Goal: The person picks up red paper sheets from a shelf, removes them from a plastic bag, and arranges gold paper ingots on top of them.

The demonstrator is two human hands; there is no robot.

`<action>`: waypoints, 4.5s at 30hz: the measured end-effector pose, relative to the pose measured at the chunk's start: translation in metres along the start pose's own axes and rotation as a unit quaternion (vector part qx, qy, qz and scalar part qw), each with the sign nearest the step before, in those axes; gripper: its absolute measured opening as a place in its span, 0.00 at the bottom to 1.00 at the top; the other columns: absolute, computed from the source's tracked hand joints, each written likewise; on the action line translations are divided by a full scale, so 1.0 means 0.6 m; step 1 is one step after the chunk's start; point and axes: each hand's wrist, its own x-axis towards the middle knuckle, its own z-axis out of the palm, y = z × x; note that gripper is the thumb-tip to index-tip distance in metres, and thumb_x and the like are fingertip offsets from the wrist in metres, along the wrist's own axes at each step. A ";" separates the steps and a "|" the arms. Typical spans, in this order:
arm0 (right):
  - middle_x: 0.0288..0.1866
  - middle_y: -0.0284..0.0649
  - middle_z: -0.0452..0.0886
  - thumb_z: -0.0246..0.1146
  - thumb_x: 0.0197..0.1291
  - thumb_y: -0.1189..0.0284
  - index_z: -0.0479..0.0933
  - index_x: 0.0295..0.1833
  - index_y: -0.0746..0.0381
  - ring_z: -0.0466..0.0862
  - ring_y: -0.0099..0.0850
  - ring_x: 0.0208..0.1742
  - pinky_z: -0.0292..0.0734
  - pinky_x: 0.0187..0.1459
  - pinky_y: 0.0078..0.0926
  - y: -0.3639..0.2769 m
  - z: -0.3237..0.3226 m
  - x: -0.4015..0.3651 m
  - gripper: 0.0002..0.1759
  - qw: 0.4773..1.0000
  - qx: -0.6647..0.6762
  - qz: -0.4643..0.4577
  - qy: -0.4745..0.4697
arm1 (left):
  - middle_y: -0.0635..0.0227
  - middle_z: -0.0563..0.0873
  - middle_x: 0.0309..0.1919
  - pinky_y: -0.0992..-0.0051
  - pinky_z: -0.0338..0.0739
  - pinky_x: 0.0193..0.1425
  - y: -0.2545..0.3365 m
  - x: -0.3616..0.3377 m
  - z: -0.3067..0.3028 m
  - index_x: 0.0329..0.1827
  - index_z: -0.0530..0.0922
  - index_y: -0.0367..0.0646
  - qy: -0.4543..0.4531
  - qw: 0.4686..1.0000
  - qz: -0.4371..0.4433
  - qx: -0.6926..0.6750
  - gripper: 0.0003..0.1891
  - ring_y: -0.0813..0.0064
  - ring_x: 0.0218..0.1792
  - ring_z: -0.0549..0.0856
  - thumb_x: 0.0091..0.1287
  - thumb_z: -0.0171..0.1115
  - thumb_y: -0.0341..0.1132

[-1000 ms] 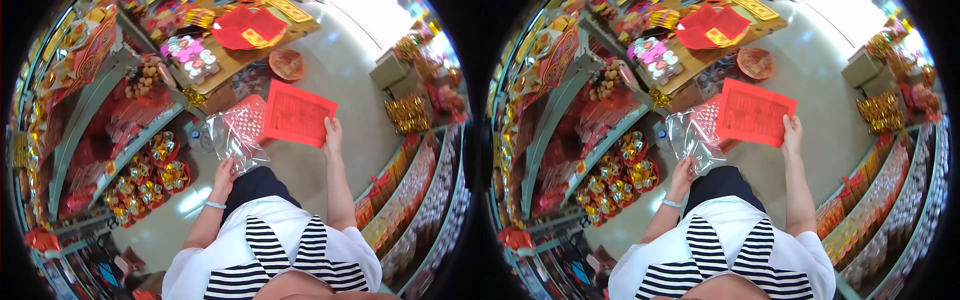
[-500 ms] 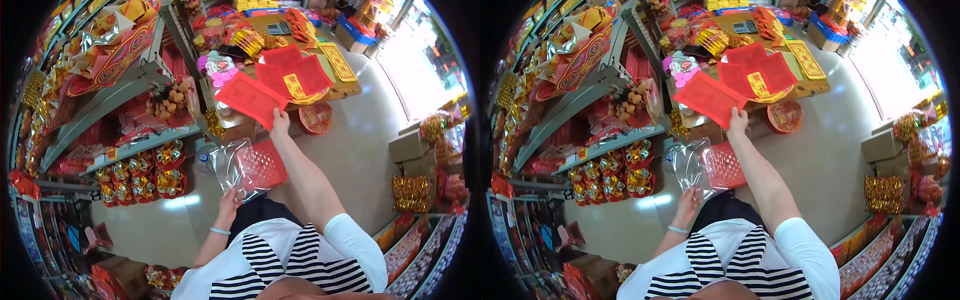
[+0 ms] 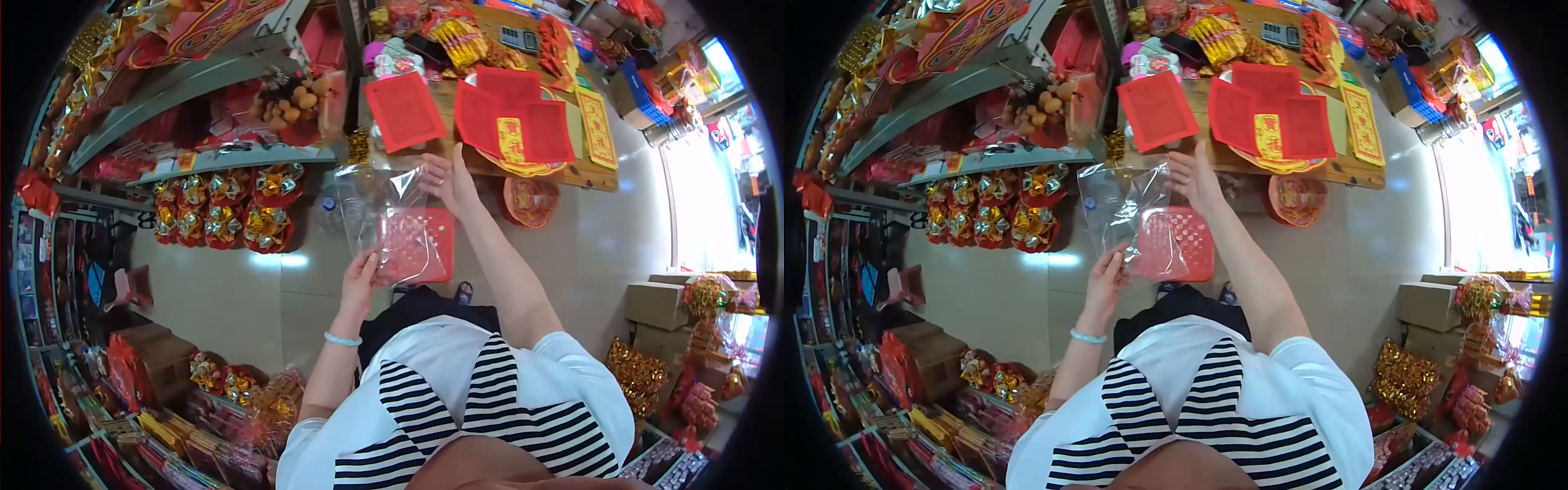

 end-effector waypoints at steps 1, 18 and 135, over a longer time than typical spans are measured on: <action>0.43 0.41 0.82 0.61 0.68 0.69 0.74 0.52 0.64 0.80 0.25 0.37 0.75 0.40 0.16 -0.013 -0.013 -0.036 0.12 0.997 -0.057 -0.035 -0.036 | 0.70 0.86 0.40 0.90 0.73 0.31 -0.014 0.002 0.009 0.63 0.75 0.43 -0.025 1.000 0.003 0.009 0.17 0.86 0.30 0.81 0.73 0.57 0.32; 0.31 0.34 0.81 0.59 0.67 0.71 0.76 0.43 0.61 0.78 0.20 0.27 0.73 0.31 0.14 -0.102 -0.193 -0.282 0.05 0.952 -0.063 -0.299 0.002 | 0.59 0.78 0.58 0.77 0.74 0.58 -0.110 0.015 0.292 0.75 0.61 0.41 -0.344 0.904 0.113 0.226 0.35 0.70 0.56 0.79 0.62 0.61 0.25; 0.40 0.35 0.79 0.68 0.57 0.73 0.77 0.41 0.59 0.75 0.29 0.39 0.72 0.42 0.23 -0.058 -0.232 -0.517 0.08 0.604 -0.512 -0.561 0.242 | 0.65 0.79 0.46 0.79 0.73 0.54 -0.129 -0.079 0.407 0.51 0.74 0.41 -0.414 0.897 0.061 0.139 0.13 0.76 0.45 0.79 0.66 0.58 0.21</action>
